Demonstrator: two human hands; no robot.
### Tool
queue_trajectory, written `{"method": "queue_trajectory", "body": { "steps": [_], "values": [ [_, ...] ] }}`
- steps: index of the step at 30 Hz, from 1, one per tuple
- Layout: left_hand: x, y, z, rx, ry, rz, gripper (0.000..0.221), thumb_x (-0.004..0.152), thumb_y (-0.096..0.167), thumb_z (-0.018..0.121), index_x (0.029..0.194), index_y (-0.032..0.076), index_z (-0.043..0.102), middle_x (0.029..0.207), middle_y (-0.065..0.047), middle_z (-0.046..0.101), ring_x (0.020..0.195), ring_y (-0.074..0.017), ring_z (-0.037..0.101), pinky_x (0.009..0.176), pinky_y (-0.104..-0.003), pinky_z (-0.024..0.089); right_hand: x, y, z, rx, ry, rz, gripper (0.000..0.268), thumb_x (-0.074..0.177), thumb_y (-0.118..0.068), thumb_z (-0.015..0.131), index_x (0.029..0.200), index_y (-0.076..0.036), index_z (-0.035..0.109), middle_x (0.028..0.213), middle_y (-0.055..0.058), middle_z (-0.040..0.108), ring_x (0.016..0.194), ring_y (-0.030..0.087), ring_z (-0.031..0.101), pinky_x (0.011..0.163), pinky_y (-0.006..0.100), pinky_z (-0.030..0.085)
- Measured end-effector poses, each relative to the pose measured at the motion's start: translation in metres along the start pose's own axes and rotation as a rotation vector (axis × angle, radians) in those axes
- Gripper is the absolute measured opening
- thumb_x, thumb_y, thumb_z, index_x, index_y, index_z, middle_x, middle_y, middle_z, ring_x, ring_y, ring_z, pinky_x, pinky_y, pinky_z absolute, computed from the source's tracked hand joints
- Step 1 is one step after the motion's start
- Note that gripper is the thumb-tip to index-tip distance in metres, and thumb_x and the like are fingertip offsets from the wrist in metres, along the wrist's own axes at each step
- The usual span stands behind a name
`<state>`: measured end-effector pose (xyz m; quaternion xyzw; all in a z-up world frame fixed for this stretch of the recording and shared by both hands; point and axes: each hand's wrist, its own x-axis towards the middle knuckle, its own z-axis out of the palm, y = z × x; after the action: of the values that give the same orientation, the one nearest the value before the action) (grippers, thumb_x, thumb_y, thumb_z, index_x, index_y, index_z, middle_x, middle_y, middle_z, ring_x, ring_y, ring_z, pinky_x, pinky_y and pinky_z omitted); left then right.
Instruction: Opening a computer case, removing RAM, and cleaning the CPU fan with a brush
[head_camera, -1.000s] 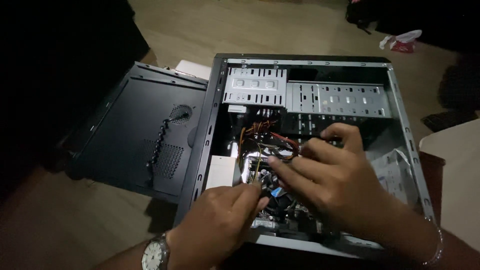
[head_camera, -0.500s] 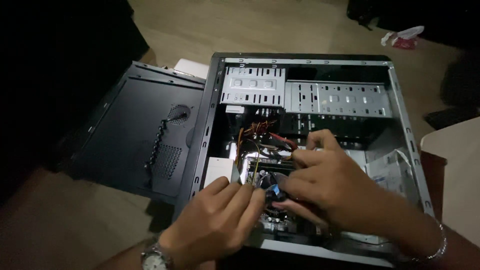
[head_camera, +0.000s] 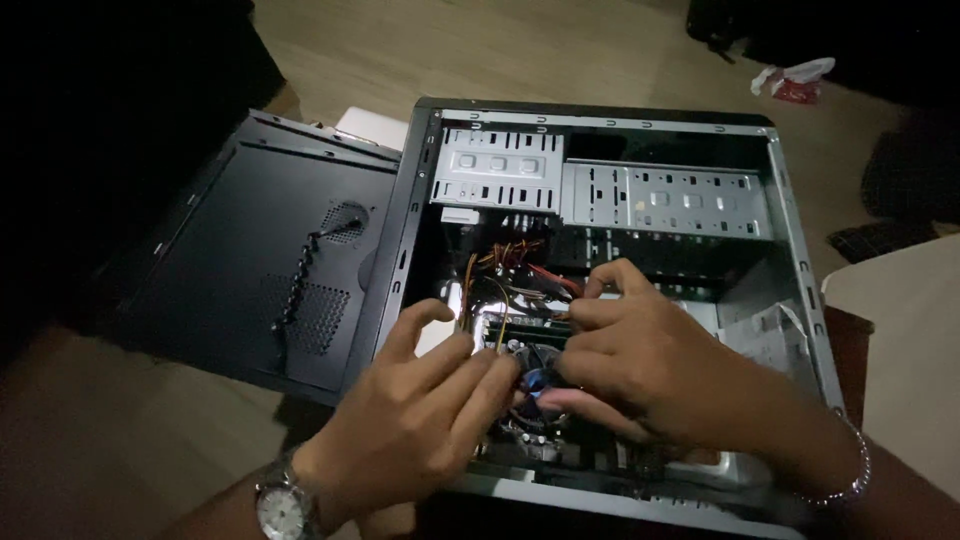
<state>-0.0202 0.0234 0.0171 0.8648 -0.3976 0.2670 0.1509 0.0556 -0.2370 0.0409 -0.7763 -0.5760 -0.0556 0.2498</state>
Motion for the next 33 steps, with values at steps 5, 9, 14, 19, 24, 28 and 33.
{"method": "queue_trajectory", "body": {
  "steps": [5, 9, 14, 19, 24, 28, 33],
  "values": [
    [-0.007, 0.000, -0.008, 0.018, -0.017, 0.040, 0.013, 0.102, 0.007, 0.080, 0.112, -0.002, 0.081, 0.101, -0.015, 0.085, 0.086, -0.0242, 0.074, 0.110, -0.066, 0.051, 0.004, -0.008, -0.002, 0.025, -0.060, -0.027, 0.035, 0.107, -0.029, 0.073, 0.074, -0.016, 0.073, 0.065, -0.001, 0.069, 0.070, 0.020, 0.061, 0.106, 0.050, 0.045],
    [0.008, 0.006, -0.010, 0.070, 0.040, 0.073, 0.012, 0.106, 0.006, 0.077, 0.111, -0.005, 0.078, 0.088, -0.010, 0.072, 0.075, -0.0216, 0.059, 0.104, -0.058, 0.054, -0.006, 0.001, 0.023, -0.219, 0.072, -0.011, 0.045, 0.100, -0.054, 0.081, 0.112, -0.010, 0.079, 0.099, 0.005, 0.084, 0.089, 0.022, 0.073, 0.108, 0.054, 0.048],
    [-0.001, 0.003, -0.005, -0.006, 0.032, 0.010, 0.015, 0.106, 0.009, 0.076, 0.112, -0.005, 0.078, 0.104, -0.018, 0.083, 0.083, -0.0252, 0.072, 0.105, -0.062, 0.055, -0.003, -0.001, 0.011, -0.121, 0.084, -0.047, 0.020, 0.106, -0.032, 0.076, 0.100, -0.013, 0.078, 0.090, 0.000, 0.081, 0.082, 0.018, 0.072, 0.109, 0.051, 0.049],
    [-0.003, 0.007, -0.001, 0.040, 0.055, 0.071, 0.019, 0.100, 0.000, 0.078, 0.113, -0.013, 0.079, 0.096, -0.021, 0.082, 0.080, -0.0261, 0.069, 0.102, -0.063, 0.058, 0.000, -0.013, 0.015, -0.050, 0.080, -0.075, 0.028, 0.107, -0.026, 0.075, 0.122, -0.003, 0.076, 0.092, 0.005, 0.080, 0.081, 0.020, 0.074, 0.111, 0.058, 0.051],
    [-0.007, 0.005, -0.006, -0.014, 0.020, -0.007, 0.011, 0.102, 0.007, 0.081, 0.107, -0.003, 0.079, 0.095, -0.016, 0.085, 0.079, -0.0229, 0.074, 0.101, -0.063, 0.057, -0.002, -0.013, 0.004, 0.062, 0.020, 0.022, 0.012, 0.103, -0.023, 0.076, 0.100, -0.013, 0.082, 0.078, -0.003, 0.083, 0.067, 0.015, 0.073, 0.115, 0.057, 0.046],
    [-0.002, 0.010, 0.001, 0.019, 0.069, 0.061, 0.010, 0.100, -0.002, 0.079, 0.108, -0.008, 0.079, 0.098, -0.019, 0.083, 0.079, -0.0245, 0.070, 0.103, -0.062, 0.058, -0.002, -0.017, 0.004, 0.093, 0.029, -0.011, 0.018, 0.106, -0.023, 0.072, 0.111, -0.007, 0.079, 0.081, 0.000, 0.080, 0.067, 0.018, 0.069, 0.119, 0.057, 0.047],
    [-0.003, 0.004, 0.000, 0.023, 0.082, 0.006, 0.009, 0.102, 0.004, 0.079, 0.106, -0.004, 0.078, 0.095, -0.017, 0.084, 0.082, -0.0261, 0.073, 0.100, -0.060, 0.059, -0.007, -0.009, -0.009, 0.107, 0.093, -0.028, 0.014, 0.104, -0.017, 0.072, 0.104, -0.005, 0.079, 0.081, 0.003, 0.073, 0.067, 0.019, 0.064, 0.116, 0.053, 0.049]
  ]
}}
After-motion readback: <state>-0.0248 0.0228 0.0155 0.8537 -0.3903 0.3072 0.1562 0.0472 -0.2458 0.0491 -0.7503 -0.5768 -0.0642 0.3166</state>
